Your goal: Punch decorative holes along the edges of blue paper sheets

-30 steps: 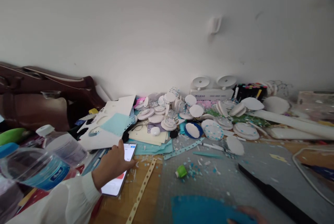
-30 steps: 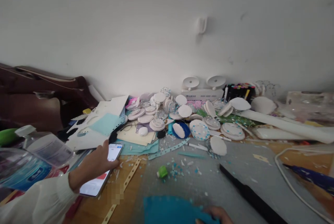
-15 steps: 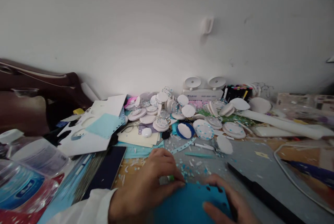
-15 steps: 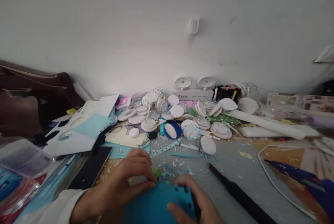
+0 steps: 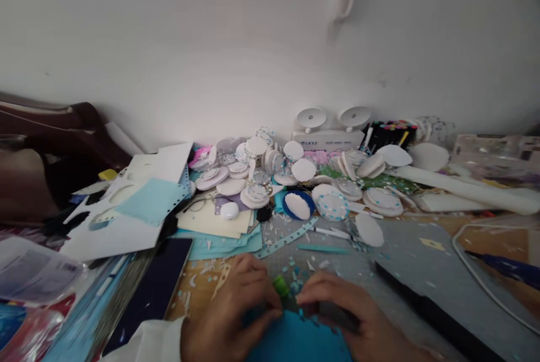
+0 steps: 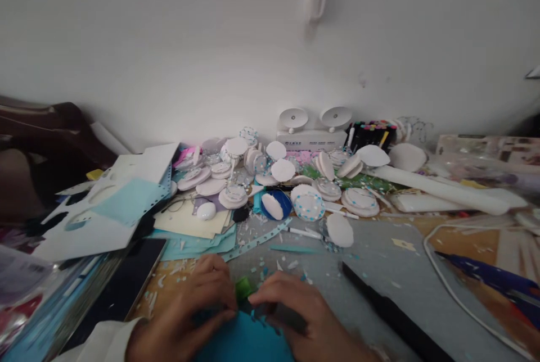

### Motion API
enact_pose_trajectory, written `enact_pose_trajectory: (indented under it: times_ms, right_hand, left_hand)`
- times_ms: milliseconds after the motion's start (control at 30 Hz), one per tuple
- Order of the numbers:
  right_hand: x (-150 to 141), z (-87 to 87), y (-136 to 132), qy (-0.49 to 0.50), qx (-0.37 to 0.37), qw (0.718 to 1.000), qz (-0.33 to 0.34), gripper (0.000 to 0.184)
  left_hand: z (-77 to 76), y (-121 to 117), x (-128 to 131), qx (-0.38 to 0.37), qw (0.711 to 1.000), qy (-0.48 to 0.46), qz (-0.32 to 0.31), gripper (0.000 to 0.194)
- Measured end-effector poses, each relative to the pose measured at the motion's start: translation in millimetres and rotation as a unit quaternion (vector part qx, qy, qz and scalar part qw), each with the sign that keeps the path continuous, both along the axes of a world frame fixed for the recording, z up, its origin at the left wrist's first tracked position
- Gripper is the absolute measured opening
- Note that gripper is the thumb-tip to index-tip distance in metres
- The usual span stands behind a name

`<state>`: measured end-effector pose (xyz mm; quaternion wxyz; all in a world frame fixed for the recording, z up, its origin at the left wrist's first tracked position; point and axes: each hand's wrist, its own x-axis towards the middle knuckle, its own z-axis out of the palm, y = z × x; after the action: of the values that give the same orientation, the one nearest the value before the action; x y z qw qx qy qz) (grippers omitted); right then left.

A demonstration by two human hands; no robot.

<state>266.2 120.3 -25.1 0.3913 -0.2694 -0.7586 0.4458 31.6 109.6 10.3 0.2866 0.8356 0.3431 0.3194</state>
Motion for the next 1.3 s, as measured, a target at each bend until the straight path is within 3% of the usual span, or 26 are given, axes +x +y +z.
enact_pose_trajectory:
  times_ms: [333,433,633,767,900,1033,1167,1300]
  right_hand:
    - [-1.6,-2.7,-3.2,-0.026,0.028,0.999,-0.011,0.011]
    - [-3.2,-1.4,-6.1,-0.04,0.029,0.999,-0.014,0.005]
    - [-0.7,1.8,-6.3,-0.071,0.057,0.996,-0.019,0.008]
    - [14.6,2.7,4.6,-0.08,0.135,0.982,-0.108,0.015]
    - [28.3,-2.4,17.6,-0.137,0.178,0.949,-0.224,0.018]
    - [28.6,-6.8,21.2,-0.164,0.173,0.946,-0.221,0.033]
    - [19.9,0.8,13.7,-0.108,0.104,0.962,-0.227,0.02]
    - [7.1,6.9,10.9,-0.116,0.089,0.979,-0.142,0.022]
  left_hand:
    - [-9.7,0.5,0.9,0.014,1.0,0.009,-0.007,0.004]
    - [-10.6,-0.5,3.4,0.026,0.999,0.022,-0.014,0.018]
    - [-10.8,-3.6,5.9,0.046,0.999,0.016,-0.005,0.009]
    - [-12.0,-1.6,3.7,0.044,0.999,0.006,-0.002,0.007]
    - [-14.8,-0.5,3.4,0.041,0.999,-0.001,-0.008,0.007]
    - [-15.5,-1.2,4.6,0.051,0.999,-0.005,-0.008,0.015]
    - [-16.9,-1.6,4.5,0.063,0.998,-0.002,-0.013,0.014]
    - [-21.4,-2.0,4.0,0.059,0.998,-0.004,-0.01,0.014]
